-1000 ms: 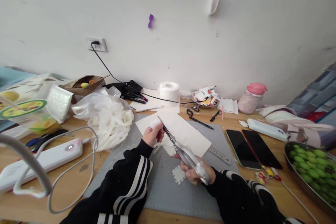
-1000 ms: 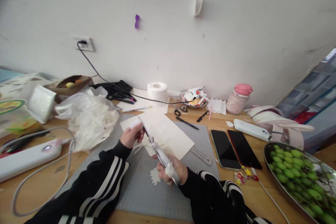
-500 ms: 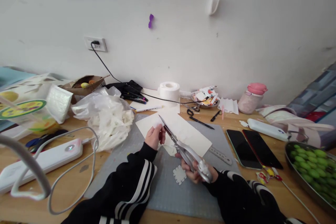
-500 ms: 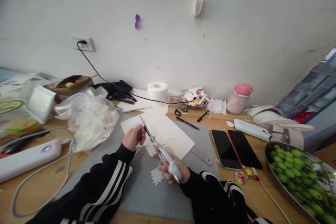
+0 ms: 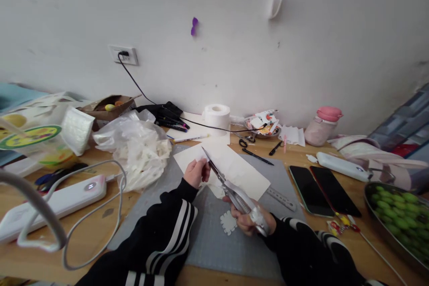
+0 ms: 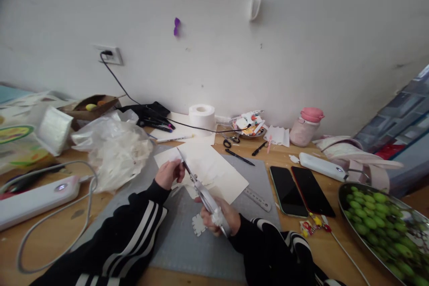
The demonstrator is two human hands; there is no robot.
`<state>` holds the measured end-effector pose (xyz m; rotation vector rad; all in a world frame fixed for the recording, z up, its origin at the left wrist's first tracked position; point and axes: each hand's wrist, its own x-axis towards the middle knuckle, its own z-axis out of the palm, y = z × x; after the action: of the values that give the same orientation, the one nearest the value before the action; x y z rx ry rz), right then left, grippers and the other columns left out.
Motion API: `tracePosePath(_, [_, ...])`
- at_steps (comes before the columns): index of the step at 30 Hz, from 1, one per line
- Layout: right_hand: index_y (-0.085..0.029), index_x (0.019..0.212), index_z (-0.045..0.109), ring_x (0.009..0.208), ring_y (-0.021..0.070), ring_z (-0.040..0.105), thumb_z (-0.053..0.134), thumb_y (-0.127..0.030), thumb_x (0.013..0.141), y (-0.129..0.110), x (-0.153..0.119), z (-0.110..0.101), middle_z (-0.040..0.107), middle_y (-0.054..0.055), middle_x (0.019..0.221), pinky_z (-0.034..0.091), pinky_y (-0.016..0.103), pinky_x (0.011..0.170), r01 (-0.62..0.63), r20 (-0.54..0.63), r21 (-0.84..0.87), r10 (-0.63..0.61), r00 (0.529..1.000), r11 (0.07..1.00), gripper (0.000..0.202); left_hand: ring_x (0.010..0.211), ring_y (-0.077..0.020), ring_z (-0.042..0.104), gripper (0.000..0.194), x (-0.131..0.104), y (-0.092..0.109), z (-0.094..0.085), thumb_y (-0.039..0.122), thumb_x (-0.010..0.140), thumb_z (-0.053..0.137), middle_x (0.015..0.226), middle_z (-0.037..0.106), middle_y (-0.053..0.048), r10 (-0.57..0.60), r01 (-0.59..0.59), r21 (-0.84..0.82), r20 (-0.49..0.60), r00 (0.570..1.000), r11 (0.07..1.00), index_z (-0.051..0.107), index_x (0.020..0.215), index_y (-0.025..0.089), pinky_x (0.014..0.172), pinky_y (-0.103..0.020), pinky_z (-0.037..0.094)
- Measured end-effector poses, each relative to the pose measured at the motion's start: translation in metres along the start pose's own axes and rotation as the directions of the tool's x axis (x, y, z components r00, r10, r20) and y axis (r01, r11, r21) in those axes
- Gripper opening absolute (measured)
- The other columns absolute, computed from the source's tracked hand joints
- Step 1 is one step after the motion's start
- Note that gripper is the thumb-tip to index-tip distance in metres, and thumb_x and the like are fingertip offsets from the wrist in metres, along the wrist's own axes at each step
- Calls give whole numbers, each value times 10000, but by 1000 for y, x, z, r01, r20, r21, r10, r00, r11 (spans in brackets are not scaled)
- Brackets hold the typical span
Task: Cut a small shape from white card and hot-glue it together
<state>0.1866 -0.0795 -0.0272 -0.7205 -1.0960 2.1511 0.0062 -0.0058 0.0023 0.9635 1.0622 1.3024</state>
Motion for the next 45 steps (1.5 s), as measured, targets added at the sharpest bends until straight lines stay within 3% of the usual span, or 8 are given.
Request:
tracePosePath(8, [-270,873,629,297,-24,274,755,-223,487,-3,1,5,443,-97,598,206,113,275,-18,-29,45,20,999,999,410,246,-66,373,303,2,-6,-2,413,655,493,308,430,61,16,-15,-21,23,1000,1000,432,469,182,297,-190,254])
tracePosePath(11, [-265,853,636,294,-10,263,734,-305,519,-3,4,1,403,-100,562,186,120,276,-60,20,63,59,998,996,350,247,-62,380,322,2,-8,-2,455,630,554,323,445,68,19,-18,-26,30,999,1000,448,504,179,293,-183,232])
tracePosePath(15, [-261,799,640,313,-16,233,744,-434,472,-6,4,-3,413,-91,573,123,119,290,-92,88,87,84,993,992,384,254,-58,383,335,2,-8,-1,461,592,587,335,440,72,15,-14,-43,39,999,999,440,488,179,292,-186,250])
tracePosePath(23, [-275,884,635,313,-5,252,760,-400,474,-5,5,-5,405,-96,560,132,137,278,-119,126,111,105,987,987,447,238,-56,368,298,3,-6,-2,402,605,546,299,431,63,0,3,-62,42,999,998,440,440,177,280,-182,251])
tracePosePath(29, [-264,910,620,305,-10,286,763,-246,466,-5,-1,4,439,-91,611,206,149,270,-30,-64,-15,29,998,999,466,232,-54,375,275,3,-5,-2,363,585,576,294,450,55,-1,1,-42,14,1000,999,455,430,171,278,-181,238])
tracePosePath(34, [-246,870,622,303,-12,318,764,-200,433,-6,-3,9,438,-103,590,233,135,265,-52,-77,-22,50,996,998,463,221,-61,376,318,3,-4,0,393,635,530,277,440,53,-13,13,-32,2,1000,999,440,419,178,278,-181,233])
tracePosePath(41, [-295,910,638,286,-7,256,775,-420,412,-5,5,-4,451,-102,549,157,132,254,-130,62,76,125,990,989,531,234,-67,369,303,2,-3,0,328,701,461,292,436,51,-33,33,-35,-8,999,999,441,435,186,287,-188,251])
tracePosePath(45, [-328,925,638,297,-8,250,784,-424,413,-4,6,-6,442,-99,556,138,128,262,-130,139,116,114,984,985,541,238,-74,364,308,2,-3,-1,297,712,432,292,425,41,-41,41,-36,-6,999,998,447,424,188,288,-198,248])
